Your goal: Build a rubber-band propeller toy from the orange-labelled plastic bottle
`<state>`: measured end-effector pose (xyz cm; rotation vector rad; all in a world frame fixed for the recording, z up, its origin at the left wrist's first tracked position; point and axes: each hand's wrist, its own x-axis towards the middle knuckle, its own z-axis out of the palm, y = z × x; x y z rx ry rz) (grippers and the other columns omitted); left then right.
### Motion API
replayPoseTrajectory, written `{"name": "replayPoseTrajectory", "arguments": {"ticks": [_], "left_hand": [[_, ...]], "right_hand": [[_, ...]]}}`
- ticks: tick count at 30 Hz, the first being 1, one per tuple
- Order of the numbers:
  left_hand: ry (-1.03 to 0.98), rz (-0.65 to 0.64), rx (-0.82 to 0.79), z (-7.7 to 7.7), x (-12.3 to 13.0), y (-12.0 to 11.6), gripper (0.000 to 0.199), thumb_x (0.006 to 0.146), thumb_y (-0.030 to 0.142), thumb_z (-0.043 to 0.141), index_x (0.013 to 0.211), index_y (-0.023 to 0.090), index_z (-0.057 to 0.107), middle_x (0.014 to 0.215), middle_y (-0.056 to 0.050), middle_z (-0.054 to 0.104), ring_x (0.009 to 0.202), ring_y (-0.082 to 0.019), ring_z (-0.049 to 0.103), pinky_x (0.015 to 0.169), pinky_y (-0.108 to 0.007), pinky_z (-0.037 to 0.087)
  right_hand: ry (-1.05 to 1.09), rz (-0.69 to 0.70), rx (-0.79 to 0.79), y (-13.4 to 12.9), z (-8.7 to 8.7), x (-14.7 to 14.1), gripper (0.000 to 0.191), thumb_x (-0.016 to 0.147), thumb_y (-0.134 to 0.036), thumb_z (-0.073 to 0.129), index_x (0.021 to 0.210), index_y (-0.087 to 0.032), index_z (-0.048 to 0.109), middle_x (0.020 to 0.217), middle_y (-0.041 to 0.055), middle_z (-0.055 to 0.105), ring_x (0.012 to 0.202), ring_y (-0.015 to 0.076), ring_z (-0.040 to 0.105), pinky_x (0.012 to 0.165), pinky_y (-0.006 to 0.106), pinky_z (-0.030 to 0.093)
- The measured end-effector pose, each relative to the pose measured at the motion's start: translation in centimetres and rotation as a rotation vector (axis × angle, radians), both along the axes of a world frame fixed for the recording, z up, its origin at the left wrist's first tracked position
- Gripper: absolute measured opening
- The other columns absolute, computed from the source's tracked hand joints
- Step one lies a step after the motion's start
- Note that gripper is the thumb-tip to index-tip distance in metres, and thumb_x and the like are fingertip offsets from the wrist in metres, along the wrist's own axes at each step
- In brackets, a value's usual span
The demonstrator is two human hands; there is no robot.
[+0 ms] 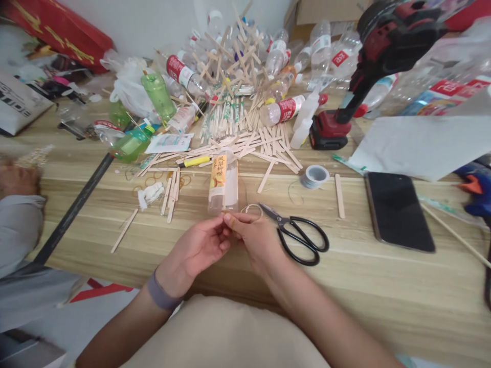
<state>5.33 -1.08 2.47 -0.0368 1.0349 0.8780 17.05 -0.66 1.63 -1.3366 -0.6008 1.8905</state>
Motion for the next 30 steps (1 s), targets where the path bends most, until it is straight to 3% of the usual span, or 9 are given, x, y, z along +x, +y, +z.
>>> {"name": "replayPoseTrajectory", "arguments": {"ticks": [8, 13, 16, 18, 21, 24, 27, 30], "left_hand": [[0.080, -0.036, 0.073, -0.7, 0.1, -0.5, 0.013, 0.081, 0.012, 0.058, 0.069, 0.010, 0.064, 0.061, -0.002, 0.057, 0.050, -0.007, 0.046, 0.044, -0.018, 0.031], [0.268, -0.001, 0.277, -0.6, 1.0, -1.7, 0.009, 0.079, 0.016, 0.064, 0.070, 0.013, 0.065, 0.065, 0.001, 0.057, 0.057, -0.007, 0.048, 0.054, -0.019, 0.035], [0.521, -0.041, 0.491, -0.8, 0.6, -2.3, 0.008, 0.076, 0.016, 0.067, 0.071, 0.016, 0.062, 0.071, 0.002, 0.058, 0.066, -0.010, 0.053, 0.065, -0.021, 0.040], [0.634, -0.052, 0.595, -1.1, -0.1, -2.5, 0.014, 0.077, 0.017, 0.065, 0.067, 0.018, 0.056, 0.069, 0.003, 0.054, 0.063, -0.010, 0.049, 0.063, -0.022, 0.039], [0.652, -0.021, 0.664, -1.2, -1.5, -2.6, 0.018, 0.079, 0.017, 0.061, 0.064, 0.019, 0.052, 0.067, 0.004, 0.051, 0.059, -0.009, 0.043, 0.059, -0.022, 0.034], [0.693, 0.000, 0.813, -0.8, -2.8, -2.4, 0.018, 0.075, 0.014, 0.062, 0.062, 0.019, 0.050, 0.082, 0.000, 0.058, 0.070, -0.011, 0.049, 0.063, -0.022, 0.037], [0.804, -0.092, 0.834, 0.0, -3.6, -2.0, 0.020, 0.076, 0.015, 0.061, 0.062, 0.020, 0.048, 0.071, 0.002, 0.054, 0.063, -0.011, 0.045, 0.059, -0.022, 0.035], [1.099, -0.257, 0.787, 0.9, -4.3, -1.7, 0.015, 0.078, 0.021, 0.064, 0.066, 0.021, 0.055, 0.054, 0.006, 0.041, 0.051, -0.011, 0.037, 0.052, -0.022, 0.029]], "right_hand": [[0.145, -0.108, -0.102, 0.1, 0.0, -1.0, 0.025, 0.053, -0.030, 0.083, 0.060, -0.016, 0.062, 0.045, -0.0072, 0.042, 0.042, 0.0070, 0.044, 0.033, 0.016, 0.021], [0.170, -0.165, -0.107, 0.3, 0.0, -1.2, 0.021, 0.055, -0.027, 0.080, 0.059, -0.016, 0.062, 0.050, -0.0056, 0.047, 0.043, 0.0049, 0.038, 0.035, 0.017, 0.022], [0.166, -0.188, -0.119, 0.2, 0.2, -1.1, 0.017, 0.055, -0.025, 0.079, 0.061, -0.016, 0.066, 0.059, -0.0024, 0.055, 0.052, 0.0071, 0.045, 0.039, 0.017, 0.028], [0.153, -0.195, -0.130, 0.2, 0.4, -0.9, 0.016, 0.056, -0.023, 0.079, 0.061, -0.016, 0.066, 0.066, -0.0003, 0.059, 0.060, 0.0098, 0.051, 0.044, 0.019, 0.034], [0.141, -0.207, -0.135, 0.2, 0.8, -0.6, 0.015, 0.056, -0.021, 0.080, 0.063, -0.018, 0.067, 0.075, 0.0000, 0.061, 0.067, 0.0108, 0.052, 0.047, 0.020, 0.035], [0.153, -0.205, -0.120, 0.1, 1.1, -0.3, 0.016, 0.056, -0.022, 0.081, 0.063, -0.018, 0.067, 0.076, -0.0009, 0.059, 0.067, 0.0101, 0.049, 0.047, 0.019, 0.035], [0.159, -0.202, -0.094, 0.1, 1.1, -0.2, 0.018, 0.054, -0.024, 0.082, 0.064, -0.019, 0.067, 0.075, -0.0013, 0.057, 0.067, 0.0104, 0.047, 0.049, 0.020, 0.036], [0.141, -0.205, -0.072, 0.1, 0.8, -0.1, 0.020, 0.053, -0.024, 0.082, 0.065, -0.019, 0.067, 0.077, -0.0008, 0.059, 0.068, 0.0119, 0.048, 0.050, 0.022, 0.035]]}}
